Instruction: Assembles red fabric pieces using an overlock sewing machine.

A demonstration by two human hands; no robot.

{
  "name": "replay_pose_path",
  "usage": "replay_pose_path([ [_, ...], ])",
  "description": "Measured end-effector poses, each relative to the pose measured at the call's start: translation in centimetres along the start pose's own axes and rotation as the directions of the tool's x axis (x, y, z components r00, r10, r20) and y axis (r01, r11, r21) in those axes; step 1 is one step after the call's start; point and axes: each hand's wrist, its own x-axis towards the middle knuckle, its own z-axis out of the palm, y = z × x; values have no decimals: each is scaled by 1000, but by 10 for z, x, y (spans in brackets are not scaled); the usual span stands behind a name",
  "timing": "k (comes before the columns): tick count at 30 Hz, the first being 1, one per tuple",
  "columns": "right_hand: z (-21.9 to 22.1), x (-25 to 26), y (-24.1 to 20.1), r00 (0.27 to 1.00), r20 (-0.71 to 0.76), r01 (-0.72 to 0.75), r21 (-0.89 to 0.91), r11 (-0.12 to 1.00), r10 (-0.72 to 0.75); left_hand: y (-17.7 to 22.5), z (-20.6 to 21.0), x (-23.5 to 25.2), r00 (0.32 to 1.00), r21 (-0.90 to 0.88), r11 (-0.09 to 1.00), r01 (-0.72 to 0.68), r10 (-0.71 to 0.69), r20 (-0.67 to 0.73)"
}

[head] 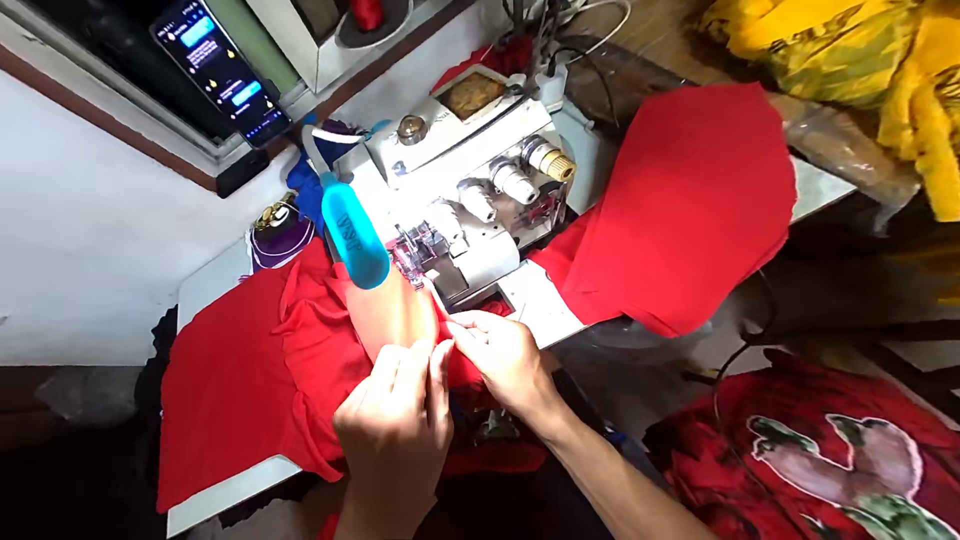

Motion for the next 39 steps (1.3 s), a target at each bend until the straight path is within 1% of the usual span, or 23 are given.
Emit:
replay_pose_path([
  [3, 9, 3, -5, 997, -77, 19, -6, 1000, -20, -4, 21, 9, 999, 157, 988, 9, -14, 31],
  [5, 13, 2, -9, 994, -109, -2, 6, 1000, 2, -7, 28, 10, 999, 210, 978, 13, -22, 45],
  [6, 14, 2, -11, 994, -100, -32, 15, 999, 34, -8, 27, 9, 998, 209, 978, 17, -29, 55],
  [9, 8, -5, -8, 994, -40, -105, 22, 994, 106, -11, 17, -8, 989, 110, 993, 45, -60, 134],
  [11, 6, -9, -5, 994, -16, -112, 30, 993, 113, -14, 13, -25, 988, -13, 997, 78, -75, 138],
  [13, 6, -11, -2, 994, -11, -108, 40, 993, 109, -18, 17, -36, 994, -139, 987, 81, -69, 88],
  [15, 7, -11, -1, 995, -13, -99, 50, 994, 100, -21, 23, -34, 998, -166, 984, 59, -60, -1],
  [17, 9, -10, -2, 995, -7, -100, 67, 993, 101, -24, 27, -27, 996, -127, 991, 33, -43, -78],
  [19, 10, -9, -3, 995, -7, -100, 72, 992, 100, -26, 25, -20, 995, -93, 996, -2, -8, -103],
  [23, 10, -13, -2, 994, -33, -102, 65, 993, 104, -21, 13, -16, 995, -10, 998, -62, 61, -73],
  [27, 13, -12, -3, 992, -85, -96, 28, 995, 98, -11, 10, -4, 997, 132, 989, -69, 74, -32],
  [31, 21, -5, -7, 975, -222, 8, -55, 998, -20, 3, 22, 15, 1000, 280, 960, 7, -14, 24],
  [34, 25, -1, -9, 955, -280, 74, -92, 993, -97, 13, 31, 30, 981, 345, 934, 94, -145, 125],
  [37, 28, 1, -12, 942, -315, 80, -110, 991, -111, 21, 37, 42, 955, 359, 919, 162, -238, 177],
  [38, 28, 1, -12, 939, -322, 89, -124, 988, -125, 22, 38, 41, 953, 347, 922, 173, -246, 177],
  [39, 28, 1, -11, 940, -313, 95, -132, 987, -132, 21, 37, 38, 961, 309, 937, 166, -224, 162],
])
